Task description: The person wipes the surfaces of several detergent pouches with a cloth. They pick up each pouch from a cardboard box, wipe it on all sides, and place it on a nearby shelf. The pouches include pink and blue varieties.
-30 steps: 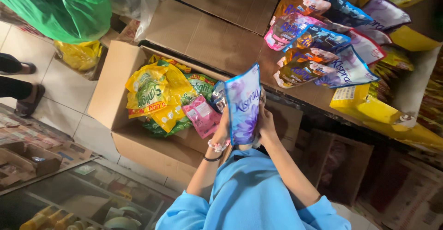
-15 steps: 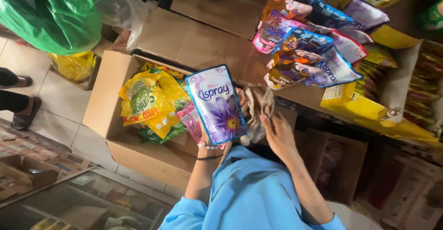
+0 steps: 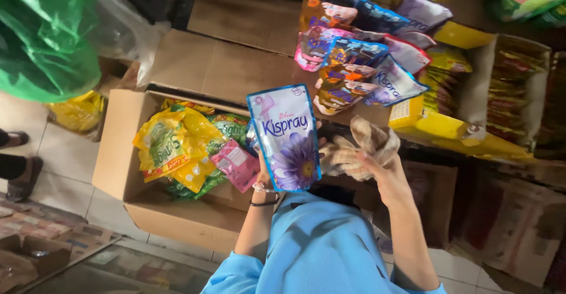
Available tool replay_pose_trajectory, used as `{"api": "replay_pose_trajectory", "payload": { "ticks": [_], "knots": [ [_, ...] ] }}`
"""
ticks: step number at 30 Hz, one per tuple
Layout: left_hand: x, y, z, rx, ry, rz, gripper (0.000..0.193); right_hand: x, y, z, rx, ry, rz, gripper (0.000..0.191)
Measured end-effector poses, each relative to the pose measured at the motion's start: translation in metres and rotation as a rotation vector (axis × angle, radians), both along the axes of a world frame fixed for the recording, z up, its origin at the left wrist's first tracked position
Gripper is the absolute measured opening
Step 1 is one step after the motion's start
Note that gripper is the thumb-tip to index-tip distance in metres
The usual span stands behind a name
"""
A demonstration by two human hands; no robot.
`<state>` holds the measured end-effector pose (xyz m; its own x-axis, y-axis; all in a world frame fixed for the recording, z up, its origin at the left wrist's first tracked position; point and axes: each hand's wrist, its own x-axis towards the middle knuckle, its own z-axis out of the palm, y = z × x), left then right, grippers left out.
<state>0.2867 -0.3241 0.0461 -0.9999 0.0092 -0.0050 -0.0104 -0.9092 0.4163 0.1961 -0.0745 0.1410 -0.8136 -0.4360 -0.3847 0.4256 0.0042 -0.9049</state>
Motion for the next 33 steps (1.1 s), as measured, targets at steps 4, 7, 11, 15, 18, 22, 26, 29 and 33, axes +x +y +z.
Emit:
{"api": "replay_pose_trajectory", "payload": {
  "ticks": [4, 7, 11, 15, 18, 22, 26, 29, 33],
  "knots": [
    [-0.019, 0.016, 0.003, -0.005, 0.006, -0.093, 0.058, -0.008, 0.05, -0.016, -0.278, -0.258, -0.063, 0.055],
    [-0.037, 0.031, -0.001, -0.003, 0.004, -0.171, 0.057, -0.012, 0.093, -0.019, -0.382, -0.181, -0.058, 0.055],
    [-0.061, 0.059, -0.02, 0.047, -0.032, -0.274, 0.056, -0.016, 0.13, -0.015, -0.546, -0.015, -0.058, 0.052],
    [-0.083, 0.098, -0.05, 0.16, -0.16, -0.305, 0.055, -0.014, 0.142, -0.018, -0.546, 0.066, -0.084, 0.057],
    [-0.101, 0.13, -0.07, 0.206, -0.208, -0.341, 0.054, -0.014, 0.147, -0.023, -0.438, 0.06, -0.14, 0.058],
    [-0.127, 0.172, -0.085, 0.232, -0.231, -0.398, 0.053, -0.016, 0.148, -0.02, -0.176, 0.29, -0.175, 0.064],
    [-0.146, 0.212, -0.087, 0.252, -0.247, -0.434, 0.052, -0.029, 0.148, 0.009, 0.304, 0.58, -0.014, 0.036],
    [-0.159, 0.241, -0.082, 0.249, -0.258, -0.444, 0.051, -0.039, 0.153, 0.029, 0.704, 1.061, -0.051, 0.025],
    [-0.184, 0.266, -0.068, 0.24, -0.182, -0.485, 0.054, -0.048, 0.173, 0.023, 0.615, 0.873, -0.202, 0.025]
  ]
}}
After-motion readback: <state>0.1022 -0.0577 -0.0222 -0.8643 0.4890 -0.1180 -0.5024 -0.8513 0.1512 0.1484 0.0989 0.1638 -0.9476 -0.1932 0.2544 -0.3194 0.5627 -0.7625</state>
